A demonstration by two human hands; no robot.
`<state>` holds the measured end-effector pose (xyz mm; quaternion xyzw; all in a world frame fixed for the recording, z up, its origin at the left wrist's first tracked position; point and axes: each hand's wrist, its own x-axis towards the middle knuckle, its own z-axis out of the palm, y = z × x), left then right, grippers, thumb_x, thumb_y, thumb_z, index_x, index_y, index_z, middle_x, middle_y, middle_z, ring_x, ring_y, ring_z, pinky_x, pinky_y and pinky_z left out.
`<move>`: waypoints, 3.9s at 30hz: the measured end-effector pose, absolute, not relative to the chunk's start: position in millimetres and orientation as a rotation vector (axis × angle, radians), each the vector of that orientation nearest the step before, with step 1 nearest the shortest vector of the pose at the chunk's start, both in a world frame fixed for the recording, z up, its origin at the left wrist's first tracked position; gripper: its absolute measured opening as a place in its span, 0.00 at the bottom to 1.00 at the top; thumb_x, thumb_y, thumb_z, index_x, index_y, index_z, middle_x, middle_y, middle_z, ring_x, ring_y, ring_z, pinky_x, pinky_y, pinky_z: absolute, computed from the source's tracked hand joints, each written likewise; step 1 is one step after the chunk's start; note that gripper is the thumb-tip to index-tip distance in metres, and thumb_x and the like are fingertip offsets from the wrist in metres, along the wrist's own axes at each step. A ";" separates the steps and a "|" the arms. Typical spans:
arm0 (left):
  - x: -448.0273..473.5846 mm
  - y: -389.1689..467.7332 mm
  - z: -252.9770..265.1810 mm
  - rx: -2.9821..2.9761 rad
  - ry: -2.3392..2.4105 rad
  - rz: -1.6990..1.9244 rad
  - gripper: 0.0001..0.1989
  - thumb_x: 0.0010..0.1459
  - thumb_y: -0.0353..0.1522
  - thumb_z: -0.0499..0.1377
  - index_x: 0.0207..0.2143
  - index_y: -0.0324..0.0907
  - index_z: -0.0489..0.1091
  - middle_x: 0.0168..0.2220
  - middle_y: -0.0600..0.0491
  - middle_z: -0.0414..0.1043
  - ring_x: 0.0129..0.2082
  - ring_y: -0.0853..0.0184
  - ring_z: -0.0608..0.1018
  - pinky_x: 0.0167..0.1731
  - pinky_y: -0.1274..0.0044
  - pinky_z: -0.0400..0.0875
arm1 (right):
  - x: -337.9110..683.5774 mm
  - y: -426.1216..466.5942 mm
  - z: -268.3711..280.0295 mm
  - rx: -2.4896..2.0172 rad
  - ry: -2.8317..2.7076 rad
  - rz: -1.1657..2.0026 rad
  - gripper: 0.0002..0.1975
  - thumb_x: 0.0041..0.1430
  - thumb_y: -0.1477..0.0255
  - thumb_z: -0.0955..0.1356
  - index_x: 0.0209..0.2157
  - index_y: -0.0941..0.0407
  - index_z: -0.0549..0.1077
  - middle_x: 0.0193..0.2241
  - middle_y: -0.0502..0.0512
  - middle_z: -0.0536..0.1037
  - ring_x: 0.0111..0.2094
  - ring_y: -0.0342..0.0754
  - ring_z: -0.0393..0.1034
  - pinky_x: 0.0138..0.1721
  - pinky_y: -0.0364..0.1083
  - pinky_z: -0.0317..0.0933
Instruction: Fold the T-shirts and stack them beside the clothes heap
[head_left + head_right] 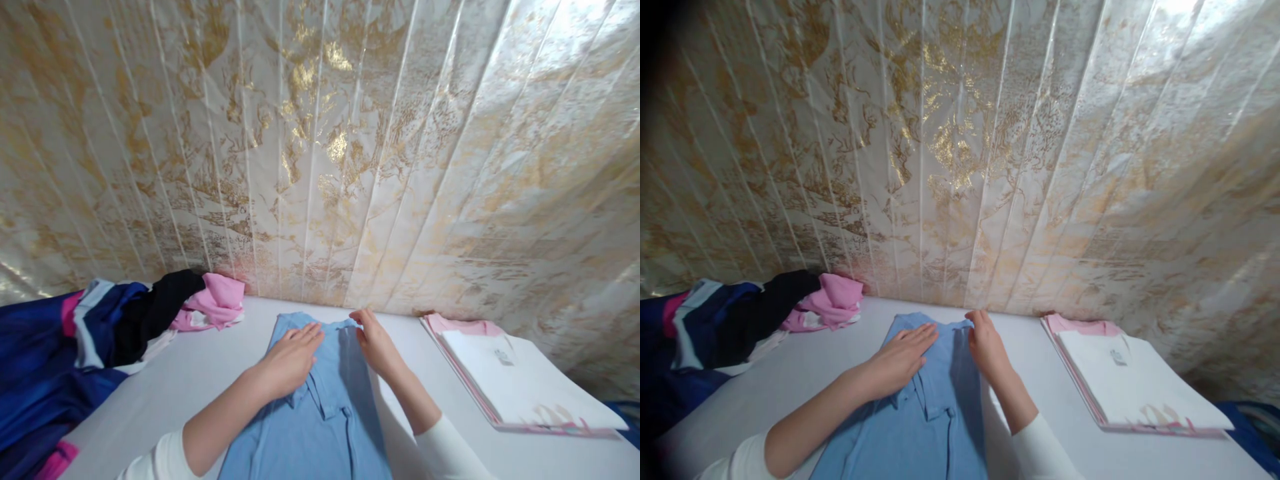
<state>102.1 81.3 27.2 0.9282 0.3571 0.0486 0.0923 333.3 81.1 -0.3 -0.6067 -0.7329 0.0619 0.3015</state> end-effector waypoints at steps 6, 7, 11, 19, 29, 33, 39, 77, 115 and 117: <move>93.0 92.8 5.6 2.755 0.996 0.275 0.25 0.68 0.32 0.45 0.66 0.37 0.50 0.67 0.47 0.45 0.67 0.65 0.49 0.62 0.68 0.48 | 287.6 51.6 -32.3 -1.616 -1.911 -0.060 0.23 0.62 0.74 0.59 0.58 0.60 0.62 0.61 0.69 0.61 0.61 0.57 0.57 0.57 0.59 0.58; 92.1 93.5 3.7 2.763 0.984 0.312 0.25 0.68 0.33 0.44 0.66 0.37 0.49 0.68 0.48 0.45 0.67 0.66 0.49 0.63 0.68 0.48 | 287.6 49.5 -30.5 -1.614 -1.902 -0.107 0.23 0.64 0.72 0.59 0.60 0.60 0.60 0.62 0.69 0.59 0.62 0.57 0.55 0.58 0.58 0.57; 85.2 101.1 0.4 2.782 0.987 0.420 0.25 0.69 0.33 0.43 0.66 0.38 0.47 0.68 0.48 0.43 0.67 0.67 0.48 0.63 0.70 0.46 | 289.3 39.9 -20.0 -1.591 -1.951 -0.205 0.25 0.68 0.66 0.55 0.64 0.56 0.54 0.66 0.62 0.53 0.66 0.53 0.48 0.61 0.59 0.52; 59.6 125.2 -6.7 2.718 1.266 0.336 0.24 0.66 0.33 0.45 0.64 0.40 0.54 0.66 0.48 0.51 0.66 0.66 0.54 0.61 0.71 0.49 | 261.2 21.1 -19.6 -1.885 -2.243 0.086 0.31 0.67 0.59 0.57 0.64 0.63 0.54 0.66 0.58 0.50 0.66 0.54 0.44 0.64 0.54 0.47; 73.5 171.6 16.5 2.615 1.602 0.429 0.09 0.62 0.32 0.57 0.42 0.39 0.72 0.43 0.47 0.74 0.47 0.59 0.74 0.47 0.67 0.66 | 257.3 18.0 -6.2 -1.985 -2.248 0.149 0.33 0.67 0.57 0.56 0.66 0.61 0.49 0.67 0.54 0.43 0.67 0.56 0.35 0.65 0.57 0.42; 78.9 173.5 10.5 2.598 1.665 0.413 0.10 0.64 0.36 0.57 0.40 0.38 0.71 0.42 0.50 0.72 0.44 0.62 0.74 0.46 0.64 0.68 | 257.1 18.4 -8.9 -2.020 -2.232 0.149 0.34 0.65 0.54 0.57 0.66 0.58 0.49 0.67 0.53 0.43 0.67 0.60 0.33 0.65 0.59 0.41; 77.5 166.5 16.1 2.652 1.684 0.496 0.09 0.66 0.27 0.50 0.40 0.37 0.70 0.41 0.47 0.73 0.45 0.60 0.73 0.47 0.66 0.65 | 261.5 19.9 -12.3 -1.992 -2.191 0.146 0.34 0.65 0.54 0.57 0.66 0.58 0.50 0.67 0.55 0.44 0.67 0.60 0.36 0.64 0.61 0.41; 6.7 -6.3 -18.5 2.800 1.322 0.378 0.29 0.61 0.27 0.47 0.65 0.44 0.53 0.67 0.50 0.49 0.66 0.63 0.55 0.61 0.68 0.54 | 237.2 4.1 23.2 -1.340 -2.293 0.233 0.08 0.57 0.74 0.68 0.39 0.54 0.76 0.37 0.52 0.77 0.42 0.48 0.66 0.45 0.46 0.60; 57.1 17.6 26.3 2.352 1.670 0.171 0.10 0.63 0.25 0.49 0.46 0.41 0.62 0.34 0.48 0.76 0.38 0.59 0.80 0.34 0.76 0.69 | 217.4 6.7 6.0 -1.290 -2.380 0.164 0.10 0.57 0.81 0.64 0.36 0.54 0.74 0.34 0.51 0.74 0.38 0.47 0.65 0.42 0.44 0.58; 52.3 16.7 23.0 2.337 1.634 0.195 0.11 0.64 0.24 0.48 0.47 0.42 0.61 0.34 0.50 0.76 0.37 0.62 0.80 0.34 0.77 0.68 | 218.6 6.5 7.2 -1.274 -2.396 0.153 0.09 0.58 0.80 0.64 0.36 0.54 0.75 0.33 0.51 0.74 0.38 0.46 0.65 0.41 0.43 0.58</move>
